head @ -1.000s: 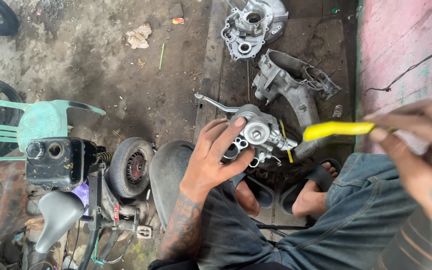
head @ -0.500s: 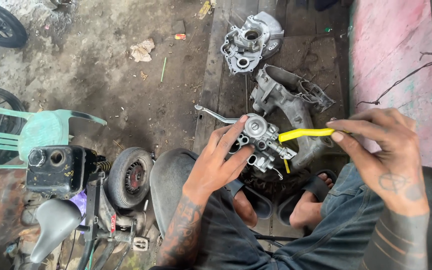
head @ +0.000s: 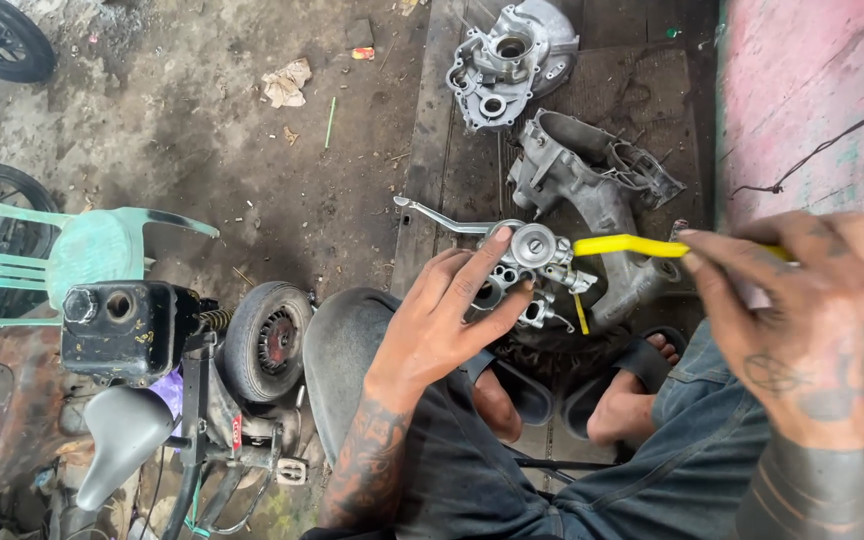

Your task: Cleaning a motorcycle engine component using a small brush to remove dirt and grime.

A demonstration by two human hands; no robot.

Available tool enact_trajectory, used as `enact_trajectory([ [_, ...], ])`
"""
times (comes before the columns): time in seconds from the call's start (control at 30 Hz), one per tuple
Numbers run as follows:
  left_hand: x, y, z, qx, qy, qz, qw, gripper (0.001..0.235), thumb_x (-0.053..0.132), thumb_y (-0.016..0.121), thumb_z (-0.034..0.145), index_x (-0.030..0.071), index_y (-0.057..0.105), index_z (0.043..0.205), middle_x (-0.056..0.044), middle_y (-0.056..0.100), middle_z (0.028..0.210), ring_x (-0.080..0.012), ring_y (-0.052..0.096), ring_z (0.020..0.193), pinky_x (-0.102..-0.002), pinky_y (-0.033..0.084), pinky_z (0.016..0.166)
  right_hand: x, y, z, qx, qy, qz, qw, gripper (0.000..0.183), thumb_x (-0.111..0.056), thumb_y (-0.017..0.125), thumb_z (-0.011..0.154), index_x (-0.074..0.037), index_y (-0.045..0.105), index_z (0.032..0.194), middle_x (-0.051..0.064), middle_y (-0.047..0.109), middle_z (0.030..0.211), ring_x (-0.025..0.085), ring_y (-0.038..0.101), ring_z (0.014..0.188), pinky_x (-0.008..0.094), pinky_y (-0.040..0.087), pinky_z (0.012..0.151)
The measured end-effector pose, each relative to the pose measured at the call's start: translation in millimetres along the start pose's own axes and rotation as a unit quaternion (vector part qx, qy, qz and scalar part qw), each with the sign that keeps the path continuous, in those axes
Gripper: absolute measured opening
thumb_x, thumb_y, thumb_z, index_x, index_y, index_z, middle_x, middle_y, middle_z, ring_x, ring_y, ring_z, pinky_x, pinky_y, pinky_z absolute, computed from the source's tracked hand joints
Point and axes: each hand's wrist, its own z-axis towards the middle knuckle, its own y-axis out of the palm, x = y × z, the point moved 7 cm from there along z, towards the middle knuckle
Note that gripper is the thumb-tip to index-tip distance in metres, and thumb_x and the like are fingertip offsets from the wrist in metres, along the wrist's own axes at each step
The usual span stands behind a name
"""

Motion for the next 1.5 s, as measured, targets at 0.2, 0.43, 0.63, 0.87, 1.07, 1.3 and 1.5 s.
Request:
enact_trajectory([
  [0.2,5.1,-4.5,-0.3,0.005,0.003,-0.042,0.999,0.024,-0.004,0.07,0.108,0.011,0.065,0.126,-0.025,0.041,0.153,-0.0321,0.057,0.113,-0.048,0.062,0.099,-30.1,-18.1,15.7,-0.036,0.039,0.199,0.979,0.01,-0.02,0.074,0.105,-0.024,0.081,0.11,-0.003,0.072,0.106,0.022,0.053,0.098,0.043,0.024,0.101],
  [0.43,-0.8,-4.7,3.2,0.001,-0.003,-0.022,1.0,0.023,-0.007,0.066,0.107,0.009,0.067,0.123,-0.025,0.041,0.153,-0.0339,0.059,0.115,-0.047,0.06,0.1,4.1,-9.6,3.4,-0.026,0.078,0.133,0.988,0.016,-0.024,0.083,0.107,-0.024,0.084,0.123,-0.002,0.071,0.11,0.023,0.054,0.104,0.044,0.027,0.11],
  [0.63,2.4,-4.5,1.4,0.004,0.007,-0.033,0.999,0.024,-0.007,0.069,0.108,0.006,0.061,0.126,-0.027,0.039,0.154,-0.0348,0.058,0.113,-0.048,0.061,0.1,-20.3,-4.6,13.3,-0.04,0.043,0.276,0.959,0.017,-0.014,0.077,0.099,-0.015,0.081,0.115,0.004,0.07,0.107,0.024,0.053,0.098,0.036,0.034,0.095],
  [0.87,-8.7,-0.9,-2.7,0.053,-0.061,-0.116,0.99,0.046,-0.002,0.077,0.102,0.004,0.047,0.138,-0.019,0.048,0.136,-0.0332,0.062,0.108,-0.045,0.061,0.101,-6.3,-20.8,7.2,-0.056,0.135,0.267,0.953,0.017,-0.012,0.076,0.101,-0.014,0.079,0.118,0.003,0.071,0.105,0.02,0.06,0.102,0.034,0.033,0.105],
  [1.07,-26.2,13.3,-36.0,0.103,-0.082,-0.133,0.982,0.063,0.005,0.071,0.095,-0.004,0.042,0.151,-0.013,0.05,0.145,-0.0315,0.066,0.109,-0.051,0.063,0.108,-15.1,-35.0,0.1,-0.081,0.136,0.306,0.939,0.021,-0.009,0.071,0.099,-0.003,0.078,0.119,0.011,0.073,0.097,0.021,0.066,0.083,0.032,0.046,0.082],
  [1.3,-22.8,8.7,-42.9,0.146,-0.06,-0.082,0.984,0.061,0.014,0.069,0.088,-0.006,0.05,0.142,-0.017,0.059,0.132,-0.0314,0.066,0.101,-0.052,0.065,0.102,-69.6,-26.9,-2.3,0.023,0.008,0.071,0.997,0.016,-0.028,0.08,0.105,-0.025,0.083,0.121,-0.003,0.077,0.109,0.022,0.066,0.086,0.04,0.038,0.08],
  [1.5,-26.8,7.7,-40.8,0.133,-0.068,-0.067,0.987,0.058,0.013,0.072,0.09,-0.005,0.051,0.142,-0.013,0.056,0.139,-0.0304,0.067,0.103,-0.049,0.066,0.103,-65.3,-30.0,-4.1,-0.005,0.015,0.05,0.999,0.013,-0.028,0.077,0.109,-0.028,0.082,0.121,-0.005,0.075,0.109,0.023,0.067,0.089,0.041,0.037,0.09],
])
